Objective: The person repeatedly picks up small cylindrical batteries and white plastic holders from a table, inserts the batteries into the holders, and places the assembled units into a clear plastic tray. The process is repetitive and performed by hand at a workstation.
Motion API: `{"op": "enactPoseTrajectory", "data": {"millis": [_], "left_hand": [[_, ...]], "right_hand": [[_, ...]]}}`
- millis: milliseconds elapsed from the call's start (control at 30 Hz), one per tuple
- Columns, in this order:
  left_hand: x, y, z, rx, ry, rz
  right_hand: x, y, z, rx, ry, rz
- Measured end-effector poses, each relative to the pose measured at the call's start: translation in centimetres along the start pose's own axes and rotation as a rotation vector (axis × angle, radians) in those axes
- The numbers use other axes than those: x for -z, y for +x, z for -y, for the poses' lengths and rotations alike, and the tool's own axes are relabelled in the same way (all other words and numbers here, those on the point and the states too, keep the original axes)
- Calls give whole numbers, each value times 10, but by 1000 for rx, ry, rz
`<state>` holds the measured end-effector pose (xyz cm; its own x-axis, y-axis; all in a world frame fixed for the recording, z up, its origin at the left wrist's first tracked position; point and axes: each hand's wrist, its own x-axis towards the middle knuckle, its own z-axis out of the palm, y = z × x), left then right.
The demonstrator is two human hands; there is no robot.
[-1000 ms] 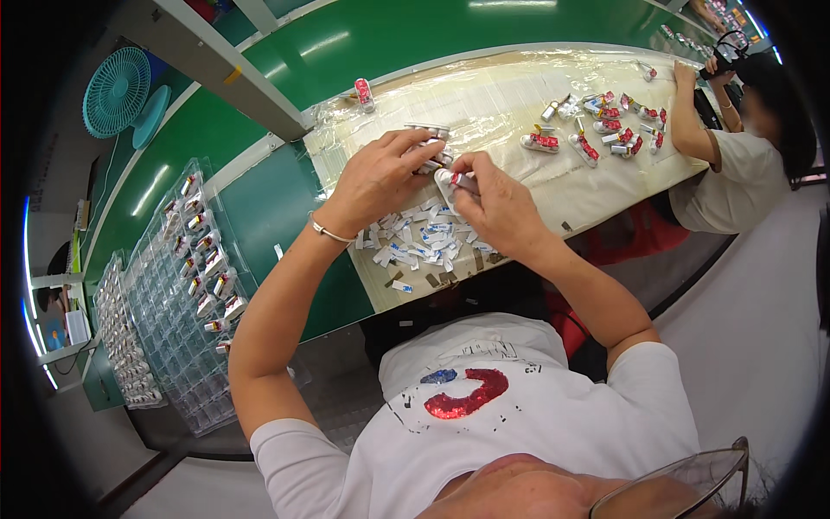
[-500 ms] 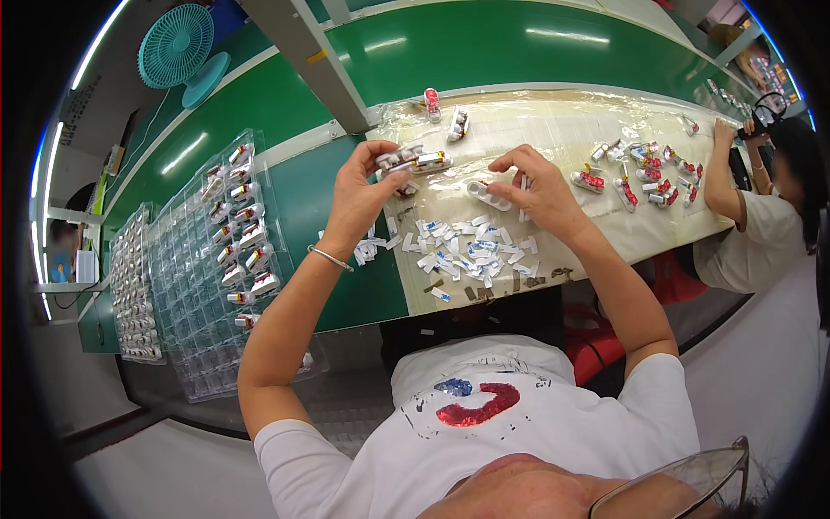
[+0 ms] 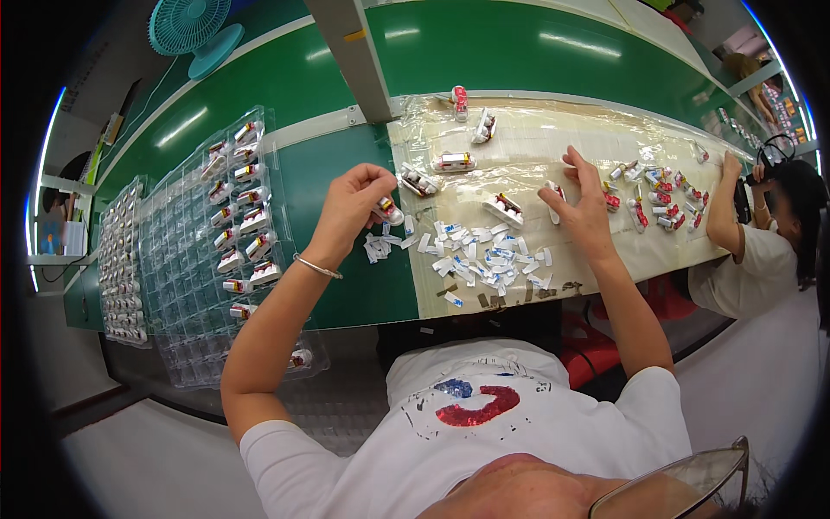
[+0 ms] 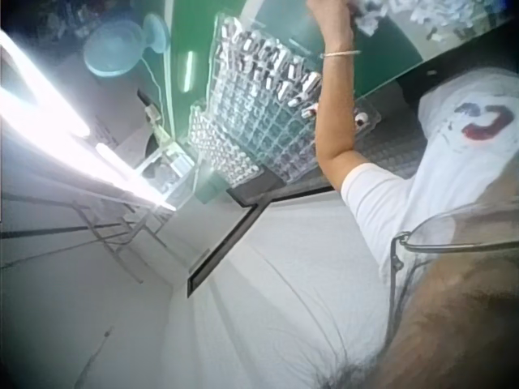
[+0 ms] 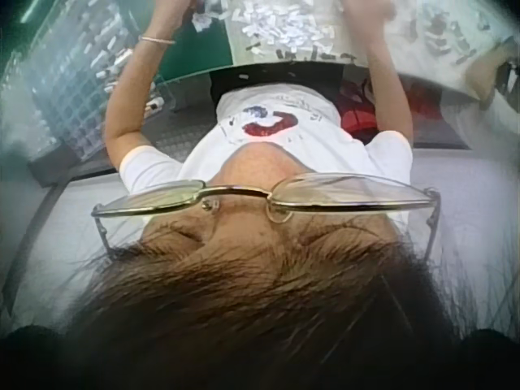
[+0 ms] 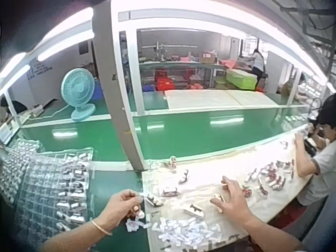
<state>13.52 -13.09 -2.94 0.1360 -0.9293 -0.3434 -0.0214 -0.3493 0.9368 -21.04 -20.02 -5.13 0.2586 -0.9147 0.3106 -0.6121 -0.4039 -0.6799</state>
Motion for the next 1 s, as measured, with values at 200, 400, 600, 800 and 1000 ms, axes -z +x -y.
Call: {"op": "enactPoseTrajectory", "data": {"millis": [200,400,600,800,1000], "left_hand": [[-3,19,-9,-393,1014,130],[1,22,-13,-429,890,36],[64,-28,-12,-170,7,71],[191,-97,-10,-187,29,-339],[307,-101,6,-71,653,-608]], "right_hand": [[21,-5,25,-159,-118,220],[16,-4,42,19,-165,281],[16,6,39,-92,-87,392],[-7,57,113,-130,313,542],[-128,105,237,166,482,970]]}}
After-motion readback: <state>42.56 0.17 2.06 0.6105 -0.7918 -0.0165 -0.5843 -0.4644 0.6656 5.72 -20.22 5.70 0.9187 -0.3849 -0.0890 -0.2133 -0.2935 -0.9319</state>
